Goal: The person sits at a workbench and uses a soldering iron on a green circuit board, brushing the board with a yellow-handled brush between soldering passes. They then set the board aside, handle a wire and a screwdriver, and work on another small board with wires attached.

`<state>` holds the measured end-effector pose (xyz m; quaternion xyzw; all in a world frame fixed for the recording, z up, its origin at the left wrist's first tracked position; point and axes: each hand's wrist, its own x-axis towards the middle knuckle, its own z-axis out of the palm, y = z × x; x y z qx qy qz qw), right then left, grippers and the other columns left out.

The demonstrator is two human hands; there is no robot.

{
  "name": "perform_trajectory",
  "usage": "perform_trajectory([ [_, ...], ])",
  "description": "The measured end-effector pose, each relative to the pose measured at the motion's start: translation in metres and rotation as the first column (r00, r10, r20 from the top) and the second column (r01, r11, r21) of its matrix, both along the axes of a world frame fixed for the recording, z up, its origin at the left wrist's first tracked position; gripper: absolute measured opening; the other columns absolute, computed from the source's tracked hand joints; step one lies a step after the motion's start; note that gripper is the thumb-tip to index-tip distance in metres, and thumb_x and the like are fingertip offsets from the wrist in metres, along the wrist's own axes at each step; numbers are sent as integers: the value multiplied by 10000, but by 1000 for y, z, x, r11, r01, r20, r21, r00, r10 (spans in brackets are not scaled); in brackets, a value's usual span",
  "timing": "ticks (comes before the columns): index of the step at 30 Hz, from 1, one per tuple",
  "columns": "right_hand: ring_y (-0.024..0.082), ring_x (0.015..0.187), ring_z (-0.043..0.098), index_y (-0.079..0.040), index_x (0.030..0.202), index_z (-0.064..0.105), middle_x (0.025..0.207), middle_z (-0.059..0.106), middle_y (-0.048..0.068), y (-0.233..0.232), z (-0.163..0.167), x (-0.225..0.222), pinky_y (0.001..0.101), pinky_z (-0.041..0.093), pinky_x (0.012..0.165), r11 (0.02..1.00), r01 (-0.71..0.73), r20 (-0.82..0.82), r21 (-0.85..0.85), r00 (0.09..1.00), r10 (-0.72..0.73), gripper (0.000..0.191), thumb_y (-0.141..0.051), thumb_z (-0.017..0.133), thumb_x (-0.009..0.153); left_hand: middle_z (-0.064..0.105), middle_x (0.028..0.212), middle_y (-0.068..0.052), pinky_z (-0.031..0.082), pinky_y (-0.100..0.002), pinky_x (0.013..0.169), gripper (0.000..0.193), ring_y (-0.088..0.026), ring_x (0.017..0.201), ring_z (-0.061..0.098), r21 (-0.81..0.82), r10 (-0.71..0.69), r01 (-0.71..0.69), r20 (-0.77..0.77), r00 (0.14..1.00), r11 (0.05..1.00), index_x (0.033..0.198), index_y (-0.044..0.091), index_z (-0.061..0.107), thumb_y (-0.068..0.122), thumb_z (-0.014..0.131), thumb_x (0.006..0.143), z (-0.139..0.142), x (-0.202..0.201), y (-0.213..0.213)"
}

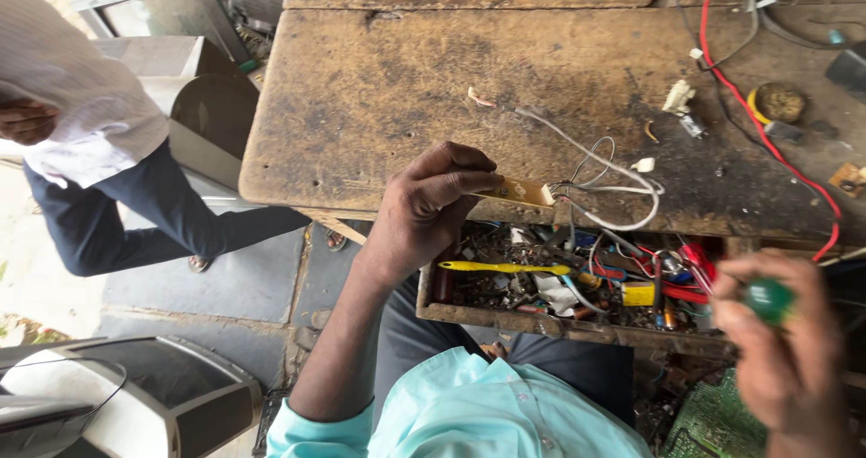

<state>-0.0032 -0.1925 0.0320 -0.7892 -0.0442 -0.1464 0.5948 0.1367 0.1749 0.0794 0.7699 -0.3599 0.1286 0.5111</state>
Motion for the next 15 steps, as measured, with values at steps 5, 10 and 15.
perform_trajectory([
  [5, 187, 858, 670, -51, 1216, 558, 986, 682, 111, -60, -44, -11, 325, 579, 809, 977, -203, 44, 73, 979, 200, 163, -140, 547, 1080, 677, 1237, -47, 587, -345, 1000, 327, -232, 1179, 695, -20, 16, -17, -58, 998, 1000, 1148, 131, 731, -72, 722, 892, -23, 24, 16],
  [10, 225, 950, 702, -86, 1261, 560, 1101, 673, 136, -126, -75, 10, 377, 624, 847, 827, -559, 148, 59, 824, 547, 425, -292, 715, 923, 690, 1173, 5, 452, -409, 1008, 275, -273, 1121, 582, 251, 215, -267, 216, 952, 930, 1035, 169, 780, 27, 803, 801, -38, 37, 20],
  [15, 221, 873, 709, -57, 1255, 572, 1054, 687, 149, -85, -97, -13, 364, 630, 786, 877, -193, 155, 441, 978, 137, 367, -214, 694, 946, 672, 1140, -10, 476, -419, 951, 347, -286, 1034, 560, 352, 274, -361, 274, 922, 863, 1082, 182, 807, 63, 800, 756, -45, 35, 19],
])
